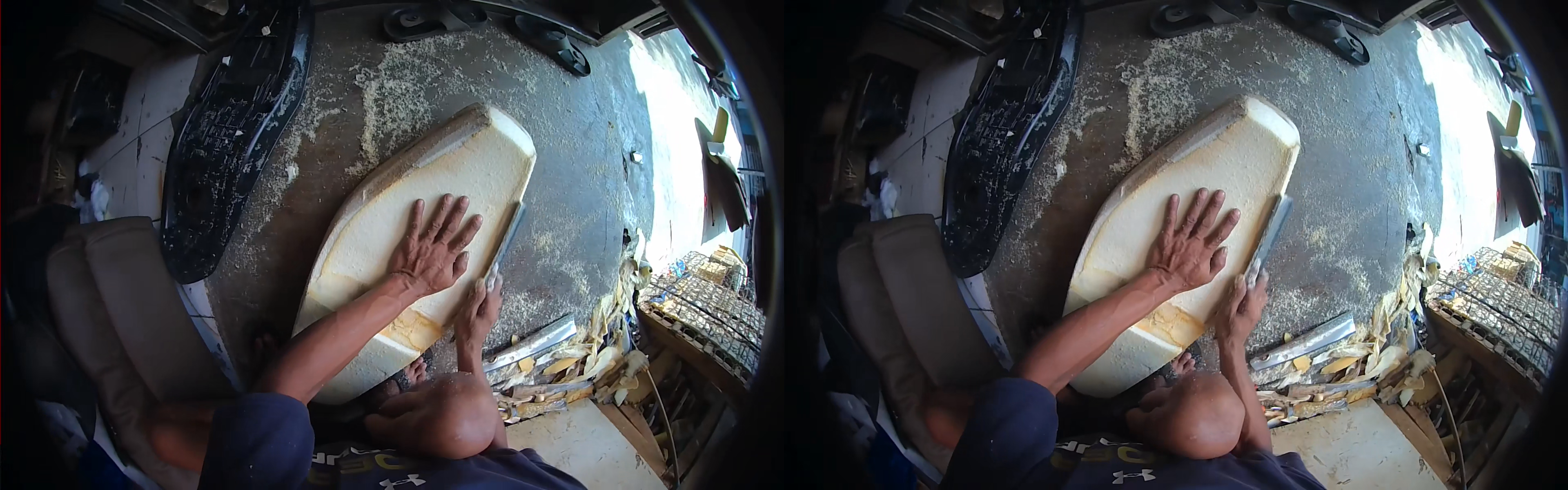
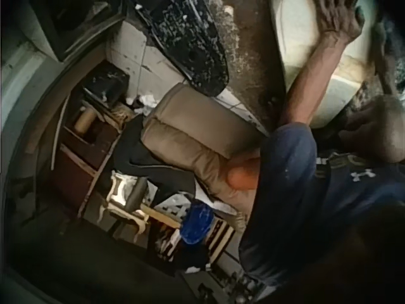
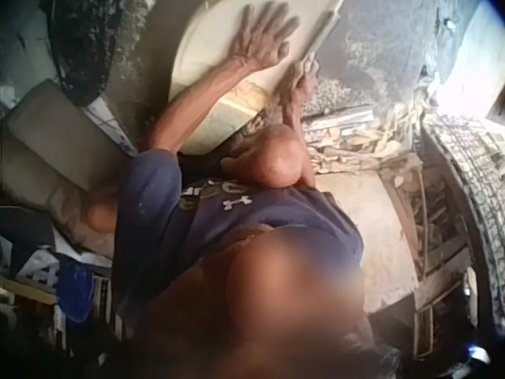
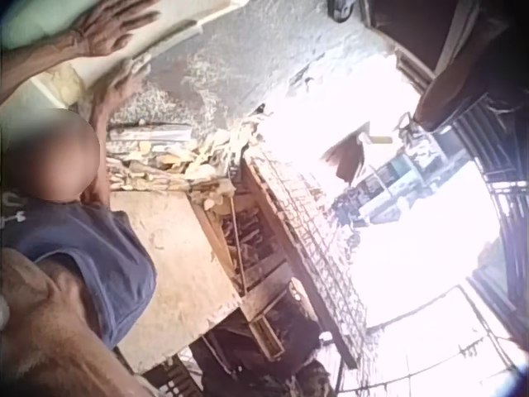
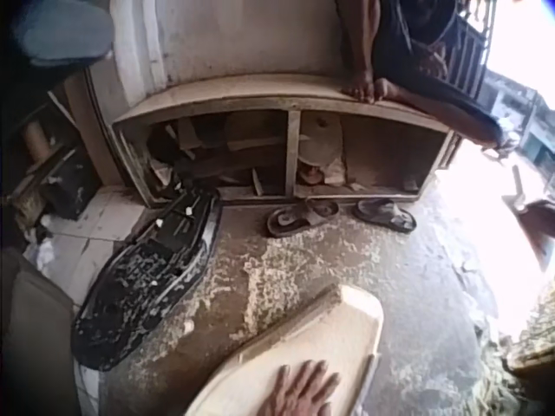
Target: The person uses a large blade to shave down a foam motorcycle seat, smoothing the edges and shaping the contours.
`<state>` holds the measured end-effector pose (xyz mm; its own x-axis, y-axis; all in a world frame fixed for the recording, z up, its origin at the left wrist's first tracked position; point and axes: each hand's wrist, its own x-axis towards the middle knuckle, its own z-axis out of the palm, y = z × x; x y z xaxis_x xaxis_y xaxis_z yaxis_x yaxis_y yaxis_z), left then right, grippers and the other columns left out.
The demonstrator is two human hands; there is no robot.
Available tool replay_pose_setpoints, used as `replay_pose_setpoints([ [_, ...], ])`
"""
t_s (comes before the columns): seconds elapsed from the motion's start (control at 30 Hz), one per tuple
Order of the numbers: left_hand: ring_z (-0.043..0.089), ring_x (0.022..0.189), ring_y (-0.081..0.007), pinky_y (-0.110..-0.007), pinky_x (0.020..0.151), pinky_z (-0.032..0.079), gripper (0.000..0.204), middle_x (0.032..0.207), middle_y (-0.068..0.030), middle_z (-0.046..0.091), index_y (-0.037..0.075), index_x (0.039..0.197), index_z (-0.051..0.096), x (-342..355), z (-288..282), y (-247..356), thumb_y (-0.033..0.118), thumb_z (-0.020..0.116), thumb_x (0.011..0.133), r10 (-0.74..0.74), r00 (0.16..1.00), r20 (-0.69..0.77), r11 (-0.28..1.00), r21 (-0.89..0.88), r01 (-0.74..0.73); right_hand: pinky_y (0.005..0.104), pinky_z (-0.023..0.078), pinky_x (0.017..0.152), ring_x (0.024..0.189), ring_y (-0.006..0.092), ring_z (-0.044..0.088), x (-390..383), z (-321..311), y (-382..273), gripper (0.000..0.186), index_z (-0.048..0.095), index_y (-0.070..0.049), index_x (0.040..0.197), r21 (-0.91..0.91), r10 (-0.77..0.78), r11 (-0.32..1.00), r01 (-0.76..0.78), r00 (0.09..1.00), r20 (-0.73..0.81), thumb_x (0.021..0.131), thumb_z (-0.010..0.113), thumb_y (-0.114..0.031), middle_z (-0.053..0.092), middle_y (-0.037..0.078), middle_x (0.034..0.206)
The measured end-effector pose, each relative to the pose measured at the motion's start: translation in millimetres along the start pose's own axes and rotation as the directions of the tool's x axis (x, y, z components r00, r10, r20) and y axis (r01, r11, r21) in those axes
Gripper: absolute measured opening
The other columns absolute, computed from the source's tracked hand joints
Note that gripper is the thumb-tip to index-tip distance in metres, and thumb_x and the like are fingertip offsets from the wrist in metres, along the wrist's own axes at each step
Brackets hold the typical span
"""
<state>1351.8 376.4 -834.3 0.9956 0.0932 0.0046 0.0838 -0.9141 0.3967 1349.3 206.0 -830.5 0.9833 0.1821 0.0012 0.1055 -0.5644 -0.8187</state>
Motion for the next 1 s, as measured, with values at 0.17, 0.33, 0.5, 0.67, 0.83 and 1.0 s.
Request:
replay_pose_setpoints([
  [0.17,0.011,0.161,-0.0370,-0.069,0.124,0.005,0.073,0.175,-0.0132,0.012,0.024,0.167,0.021,-2,-14,8,0.040,0.046,0.100,0.005,1.000,0.000,0.999,0.051,-0.005,0.0477,0.045,0.088,0.098,0.0413,0.056,136,3,-15,0.030,0.064,-0.004,0.121,0.001,0.070,0.998,-0.070,0.993,0.091,0.109,0.053,-0.029,0.063,0.020,0.115],
  [0.33,0.012,0.160,-0.0385,-0.071,0.123,0.005,0.078,0.174,-0.0151,0.013,0.023,0.167,0.021,4,5,9,0.040,0.051,0.098,0.022,1.000,-0.021,1.000,-0.001,-0.022,0.0443,0.044,0.101,0.115,0.0383,0.059,18,8,20,0.044,0.053,-0.002,0.144,-0.063,-0.002,0.998,0.003,1.000,0.017,0.109,0.048,-0.027,0.060,0.020,0.137],
  [0.5,0.012,0.160,-0.0378,-0.069,0.124,0.006,0.077,0.174,-0.0152,0.014,0.023,0.167,0.022,9,-13,7,0.039,0.052,0.098,0.020,0.999,-0.046,0.995,0.096,-0.015,0.0497,0.043,0.092,0.100,0.0421,0.054,139,6,-5,0.028,0.069,-0.004,0.114,-0.055,-0.042,0.998,0.043,0.999,0.024,0.108,0.052,-0.025,0.062,0.020,0.121],
  [0.67,0.012,0.160,-0.0371,-0.070,0.124,0.005,0.076,0.175,-0.0136,0.013,0.026,0.167,0.021,5,8,8,0.041,0.048,0.098,0.004,1.000,-0.029,0.999,0.039,-0.003,0.0473,0.042,0.106,0.124,0.0402,0.056,-24,-7,25,0.041,0.058,0.000,0.141,0.010,0.065,0.998,-0.066,0.996,0.064,0.107,0.049,-0.022,0.055,0.025,0.145],
  [0.83,0.011,0.161,-0.0375,-0.070,0.124,0.005,0.077,0.175,-0.0138,0.012,0.025,0.168,0.021,11,0,13,0.040,0.049,0.097,0.027,0.998,-0.055,0.998,0.050,-0.024,0.0469,0.045,0.089,0.097,0.0408,0.054,147,1,5,0.030,0.071,-0.003,0.108,-0.067,-0.007,0.998,0.008,1.000,0.007,0.108,0.053,-0.026,0.060,0.019,0.121],
  [1.0,0.012,0.160,-0.0384,-0.070,0.124,0.006,0.076,0.175,-0.0137,0.012,0.024,0.167,0.021,4,9,6,0.039,0.048,0.098,0.001,0.999,-0.042,1.000,0.012,0.000,0.0466,0.041,0.105,0.122,0.0401,0.056,-1,2,26,0.038,0.062,-0.002,0.135,-0.165,-0.114,0.979,0.115,0.993,0.016,0.107,0.048,-0.023,0.056,0.024,0.141],
])
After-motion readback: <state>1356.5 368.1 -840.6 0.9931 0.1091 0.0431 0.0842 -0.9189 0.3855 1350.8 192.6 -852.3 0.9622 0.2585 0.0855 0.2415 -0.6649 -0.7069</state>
